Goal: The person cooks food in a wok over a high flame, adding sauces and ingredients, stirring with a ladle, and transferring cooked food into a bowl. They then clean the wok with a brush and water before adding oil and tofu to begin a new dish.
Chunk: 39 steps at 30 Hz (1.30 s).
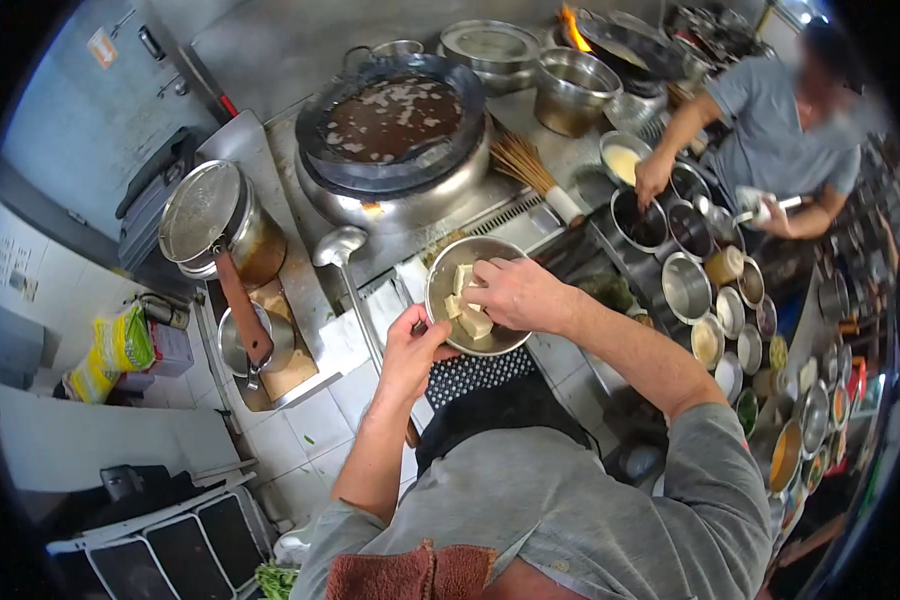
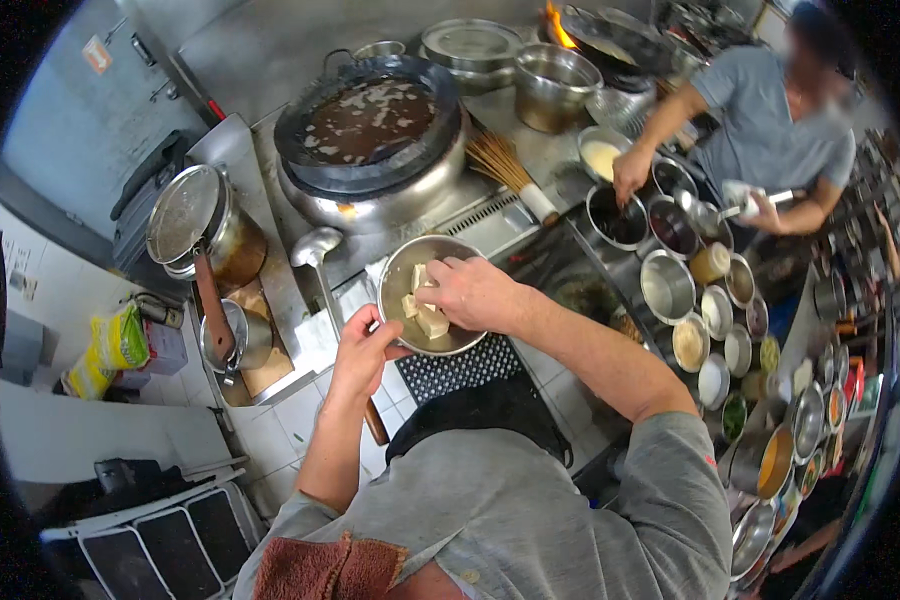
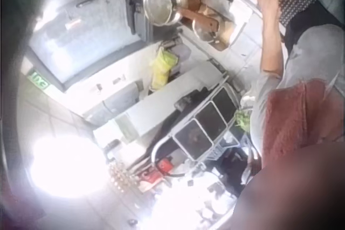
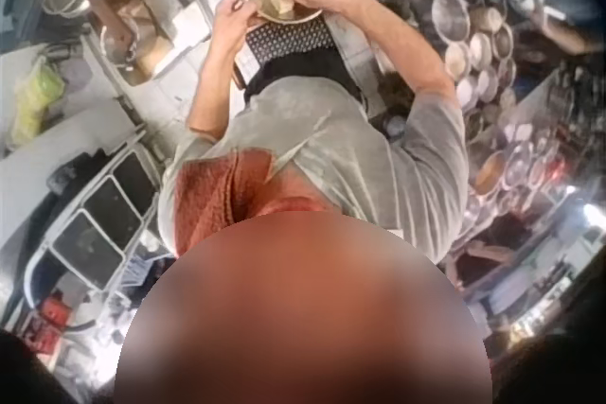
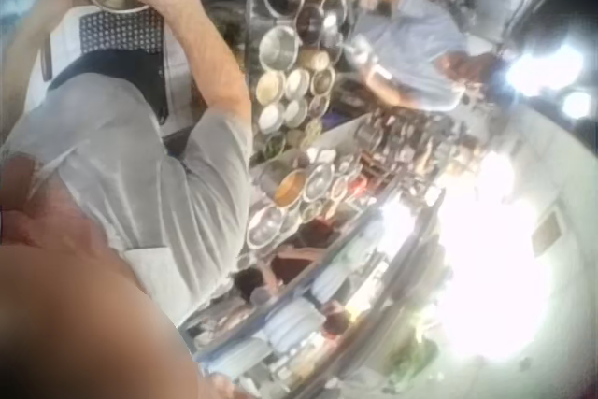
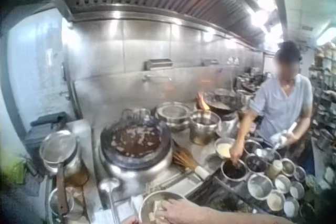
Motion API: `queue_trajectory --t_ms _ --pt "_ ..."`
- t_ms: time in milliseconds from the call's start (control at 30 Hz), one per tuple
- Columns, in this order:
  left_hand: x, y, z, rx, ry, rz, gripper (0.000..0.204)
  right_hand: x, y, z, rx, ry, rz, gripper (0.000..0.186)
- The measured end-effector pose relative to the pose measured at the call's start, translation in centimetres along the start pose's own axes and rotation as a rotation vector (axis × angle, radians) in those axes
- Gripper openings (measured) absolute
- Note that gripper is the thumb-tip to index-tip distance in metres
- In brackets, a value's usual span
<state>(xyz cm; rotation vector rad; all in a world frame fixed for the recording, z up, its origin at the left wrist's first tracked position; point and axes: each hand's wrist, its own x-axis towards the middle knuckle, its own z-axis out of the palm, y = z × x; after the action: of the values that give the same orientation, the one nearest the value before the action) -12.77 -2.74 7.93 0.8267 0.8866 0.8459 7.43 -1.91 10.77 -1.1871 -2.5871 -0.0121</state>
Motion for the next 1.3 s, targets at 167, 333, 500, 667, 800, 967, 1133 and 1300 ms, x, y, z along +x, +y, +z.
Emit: queue_trajectory --t_ms 167,333,500,667,800,967,1133,1300 --pt "2.6 -0.1 -1.1 -0.081 0.136 0.064 0.008 4.6 5.1 -1.1 0.778 0.003 0.206 0.027" --pt "4.4 -0.3 0.8 -0.151 0.328 0.136 0.007 13.8 18.4 -0.9 0.74 0.389 0.346 0.023" --pt "4.1 -0.5 4.0 -0.227 0.423 0.173 0.008 17.1 28.3 3.3 0.004 0.064 0.451 0.027" --pt "1.0 -2.5 3.2 -0.306 0.55 0.185 0.009 7.9 20.9 -5.1 0.182 0.331 0.293 0.02" --pt "-1.2 -4.0 2.5 -0.319 0.568 0.189 0.007 -5.8 10.8 -7.8 0.591 0.18 0.616 0.018" --pt "-3.5 -5.7 1.4 -0.29 0.468 0.174 0.007 -11.8 2.3 -2.3 0.843 0.151 0.63 0.015" --pt "-4.7 -6.6 2.3 -0.208 0.322 0.163 0.007 -8.7 -2.6 -3.7 0.753 0.262 0.373 0.017" --pt "-6.4 -6.2 5.0 -0.241 0.224 0.228 0.008 -7.0 -2.5 -4.4 0.685 0.28 0.344 0.02"
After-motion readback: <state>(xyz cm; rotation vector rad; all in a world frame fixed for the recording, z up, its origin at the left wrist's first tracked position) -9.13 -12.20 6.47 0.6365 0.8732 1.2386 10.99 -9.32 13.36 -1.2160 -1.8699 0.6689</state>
